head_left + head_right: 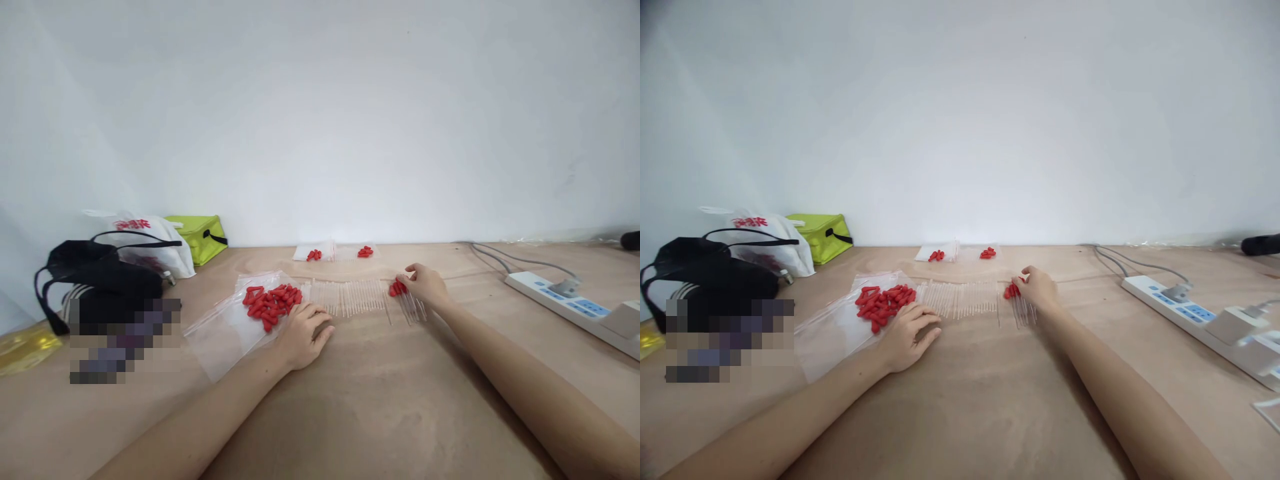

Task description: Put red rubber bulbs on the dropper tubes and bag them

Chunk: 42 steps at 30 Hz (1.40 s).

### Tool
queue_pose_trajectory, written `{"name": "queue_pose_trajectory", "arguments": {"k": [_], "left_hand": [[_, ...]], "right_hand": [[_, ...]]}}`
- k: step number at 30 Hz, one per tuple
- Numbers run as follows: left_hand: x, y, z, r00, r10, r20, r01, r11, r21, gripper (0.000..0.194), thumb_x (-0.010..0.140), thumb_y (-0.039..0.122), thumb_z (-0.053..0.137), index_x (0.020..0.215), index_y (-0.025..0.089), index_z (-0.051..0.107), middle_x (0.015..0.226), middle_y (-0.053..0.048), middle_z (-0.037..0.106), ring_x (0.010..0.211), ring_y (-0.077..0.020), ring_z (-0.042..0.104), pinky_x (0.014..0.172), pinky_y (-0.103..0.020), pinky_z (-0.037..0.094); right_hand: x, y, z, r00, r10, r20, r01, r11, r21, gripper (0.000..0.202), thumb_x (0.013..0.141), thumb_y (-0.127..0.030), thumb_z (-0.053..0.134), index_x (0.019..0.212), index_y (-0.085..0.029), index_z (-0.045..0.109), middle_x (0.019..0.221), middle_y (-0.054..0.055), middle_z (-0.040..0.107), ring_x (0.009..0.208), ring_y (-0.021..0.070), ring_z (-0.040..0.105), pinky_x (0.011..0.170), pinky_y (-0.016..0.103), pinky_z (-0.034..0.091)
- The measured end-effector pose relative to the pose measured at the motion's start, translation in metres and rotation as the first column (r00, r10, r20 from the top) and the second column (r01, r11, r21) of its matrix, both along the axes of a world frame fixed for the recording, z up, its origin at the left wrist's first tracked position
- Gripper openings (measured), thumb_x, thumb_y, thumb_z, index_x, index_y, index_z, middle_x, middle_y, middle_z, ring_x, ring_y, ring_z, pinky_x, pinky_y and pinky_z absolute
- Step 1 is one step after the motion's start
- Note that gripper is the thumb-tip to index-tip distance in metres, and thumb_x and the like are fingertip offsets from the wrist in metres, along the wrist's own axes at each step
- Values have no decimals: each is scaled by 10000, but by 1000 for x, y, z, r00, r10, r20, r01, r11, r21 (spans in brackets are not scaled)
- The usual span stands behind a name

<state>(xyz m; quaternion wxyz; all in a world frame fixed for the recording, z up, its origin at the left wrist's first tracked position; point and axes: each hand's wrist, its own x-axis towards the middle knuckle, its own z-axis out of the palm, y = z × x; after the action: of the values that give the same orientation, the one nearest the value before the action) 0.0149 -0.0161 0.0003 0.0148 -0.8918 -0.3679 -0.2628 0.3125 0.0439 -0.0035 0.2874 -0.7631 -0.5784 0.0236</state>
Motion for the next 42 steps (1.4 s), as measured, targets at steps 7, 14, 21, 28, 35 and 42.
{"name": "queue_pose_trajectory", "arguments": {"k": [7, 14, 21, 28, 35, 42], "left_hand": [[-1, 1, -2, 984, 178, 12, -179, 981, 69, 139, 768, 242, 508, 841, 179, 607, 899, -54, 596, 870, -221, 490, 776, -377, 358], [-1, 4, -3, 944, 329, 5, -327, 936, 127, 134, 748, 280, 522, 807, 191, 601, 856, -54, 575, 848, -230, 480, 710, -356, 349], [0, 6, -2, 912, 409, -6, -406, 906, 123, 156, 732, 311, 531, 810, 199, 607, 871, -51, 577, 869, -231, 476, 727, -364, 325], [-5, 33, 16, 804, 591, -68, -584, 806, 101, 206, 720, 338, 502, 818, 207, 626, 908, -70, 570, 918, -258, 447, 761, -397, 297], [2, 56, 22, 734, 655, -180, -660, 750, 44, 261, 687, 372, 493, 779, 188, 654, 967, -113, 526, 980, -291, 396, 781, -393, 290], [12, 68, 24, 650, 705, -284, -723, 689, 53, 344, 671, 333, 476, 853, 105, 657, 1030, -170, 507, 1008, -311, 361, 807, -388, 266]], "right_hand": [[-15, -9, 21, 973, 106, 205, -78, 987, -140, 267, 673, -443, 509, 692, -199, 615, 761, 54, 645, 730, 200, 574, 622, 283, 342], [-31, -15, 20, 949, 148, 277, -62, 953, -297, 303, 695, -432, 477, 648, -178, 636, 731, 86, 654, 734, 215, 592, 636, 295, 357], [-32, -17, 25, 962, 136, 235, -75, 964, -254, 276, 700, -382, 480, 626, -167, 636, 698, 93, 655, 671, 199, 596, 542, 250, 359], [-65, -43, 34, 680, 731, -58, -731, 668, -137, 146, 657, -282, 553, 611, -160, 618, 587, 11, 609, 532, 100, 520, 484, 191, 348], [-84, -55, 27, 557, 824, 101, -808, 566, -164, 156, 614, -322, 614, 617, -166, 600, 624, 4, 585, 544, 96, 470, 496, 206, 300], [-89, -57, 24, 574, 818, 30, -801, 569, -186, 282, 597, -418, 638, 661, -163, 535, 634, -13, 534, 547, 89, 428, 486, 200, 283]]}}
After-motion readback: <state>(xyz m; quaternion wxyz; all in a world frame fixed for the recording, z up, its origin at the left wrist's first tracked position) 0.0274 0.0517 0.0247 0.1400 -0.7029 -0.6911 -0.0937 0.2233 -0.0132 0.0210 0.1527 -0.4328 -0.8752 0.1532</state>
